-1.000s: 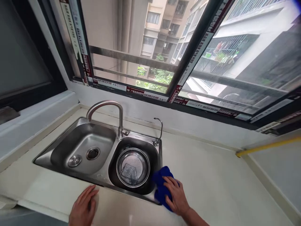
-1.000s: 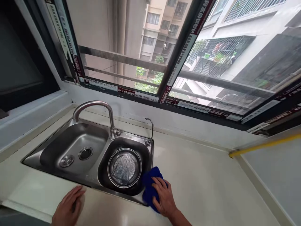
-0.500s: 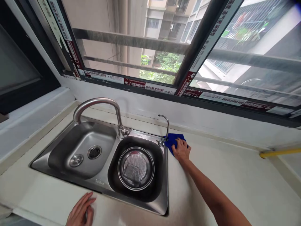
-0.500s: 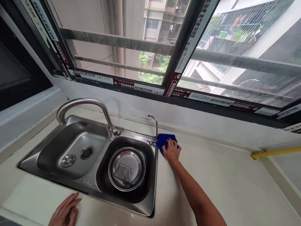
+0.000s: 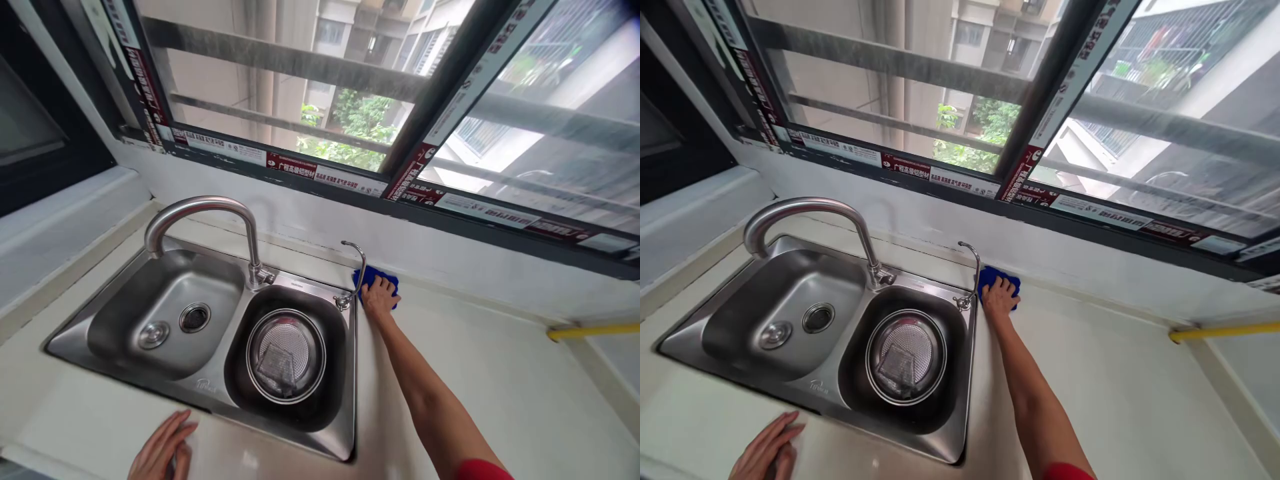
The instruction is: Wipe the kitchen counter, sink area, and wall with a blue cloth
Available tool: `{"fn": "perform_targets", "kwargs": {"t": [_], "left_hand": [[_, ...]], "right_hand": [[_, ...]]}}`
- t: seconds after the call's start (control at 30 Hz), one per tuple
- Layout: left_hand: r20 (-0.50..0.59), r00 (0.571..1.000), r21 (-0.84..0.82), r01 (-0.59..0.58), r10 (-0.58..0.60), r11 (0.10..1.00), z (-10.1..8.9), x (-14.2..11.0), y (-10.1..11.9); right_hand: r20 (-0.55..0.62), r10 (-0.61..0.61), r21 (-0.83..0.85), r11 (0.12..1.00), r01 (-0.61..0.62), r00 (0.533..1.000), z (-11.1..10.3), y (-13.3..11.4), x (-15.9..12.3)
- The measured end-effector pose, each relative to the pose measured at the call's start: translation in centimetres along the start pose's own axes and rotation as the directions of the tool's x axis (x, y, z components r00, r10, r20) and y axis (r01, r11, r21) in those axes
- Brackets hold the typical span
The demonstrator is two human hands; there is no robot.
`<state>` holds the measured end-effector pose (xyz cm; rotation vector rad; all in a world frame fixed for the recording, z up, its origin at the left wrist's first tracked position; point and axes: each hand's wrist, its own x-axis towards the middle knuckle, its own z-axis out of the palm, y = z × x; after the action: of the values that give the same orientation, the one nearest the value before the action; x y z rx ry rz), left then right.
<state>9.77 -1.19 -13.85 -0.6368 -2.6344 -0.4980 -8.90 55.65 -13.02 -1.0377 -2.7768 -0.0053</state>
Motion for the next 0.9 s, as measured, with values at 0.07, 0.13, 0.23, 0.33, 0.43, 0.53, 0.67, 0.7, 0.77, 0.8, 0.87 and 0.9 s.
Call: {"fn": "perform_targets", "kwargs": {"t": [0.07, 0.13, 0.23, 0.33, 0.43, 0.53, 0.67, 0.7, 0.77, 0.8, 0.87, 0.9], "left_hand": [[-0.013, 1.0, 0.007, 0.009, -0.008, 1.0, 0.2, -0.2, 0.0], [-0.02, 1.0, 0.02, 0.009, -0.009, 1.0, 0.4, -0.3, -0.1], [-0.032, 0.999, 0.031, -0.009, 0.01, 0.999, 0.7, -0.5, -0.3], [-0.058, 0.998, 0.044, -0.025, 0.027, 0.999, 1.0, -0.7, -0.4], [-0.087, 0.996, 0.071, -0.028, 0.035, 0.997, 1.2, -0.9, -0.5], [-0.115, 0.993, 0.075, -0.027, 0.035, 0.997, 1.4, -0.9, -0.6], [-0.142, 0.989, 0.01, -0.026, 0.027, 1.0, 1.6, -0.9, -0.7], [-0.143, 0.99, -0.007, -0.023, 0.022, 1.0, 1.6, -0.9, -0.8], [-0.141, 0.99, -0.026, -0.02, 0.016, 0.999, 1.7, -0.8, -0.9], [-0.143, 0.99, -0.028, -0.02, 0.016, 0.999, 1.7, -0.7, -0.9], [-0.15, 0.988, -0.029, -0.029, 0.024, 0.999, 1.6, -0.6, -0.9], [-0.154, 0.987, -0.029, -0.038, 0.033, 0.999, 1.5, -0.5, -0.9]], "right_hand": [[0.024, -0.064, -0.003, 0.998, 0.064, 0.998, -0.3, 0.3, -1.1], [0.055, -0.134, -0.006, 0.991, 0.135, 0.989, -0.6, 0.5, -2.2], [0.085, -0.189, -0.02, 0.981, 0.192, 0.978, -0.9, 0.7, -3.7], [0.087, -0.197, -0.033, 0.979, 0.2, 0.977, -1.2, 0.5, -5.4], [0.077, -0.216, -0.042, 0.975, 0.22, 0.973, -1.5, 0.1, -7.4], [0.054, -0.24, -0.048, 0.969, 0.242, 0.969, -2.0, 0.0, -9.8], [0.031, -0.271, -0.044, 0.961, 0.272, 0.962, -2.9, 1.2, -13.2], [0.029, -0.292, -0.036, 0.956, 0.293, 0.956, -3.1, 1.8, -14.1], [0.021, -0.355, -0.006, 0.935, 0.356, 0.935, -3.5, 3.0, -15.9], [0.014, -0.393, 0.012, 0.919, 0.393, 0.919, -3.6, 3.7, -16.9], [0.002, -0.466, 0.043, 0.884, 0.466, 0.885, -3.6, 4.9, -18.7], [0.002, -0.498, 0.051, 0.866, 0.498, 0.867, -3.6, 5.4, -19.6]]}}
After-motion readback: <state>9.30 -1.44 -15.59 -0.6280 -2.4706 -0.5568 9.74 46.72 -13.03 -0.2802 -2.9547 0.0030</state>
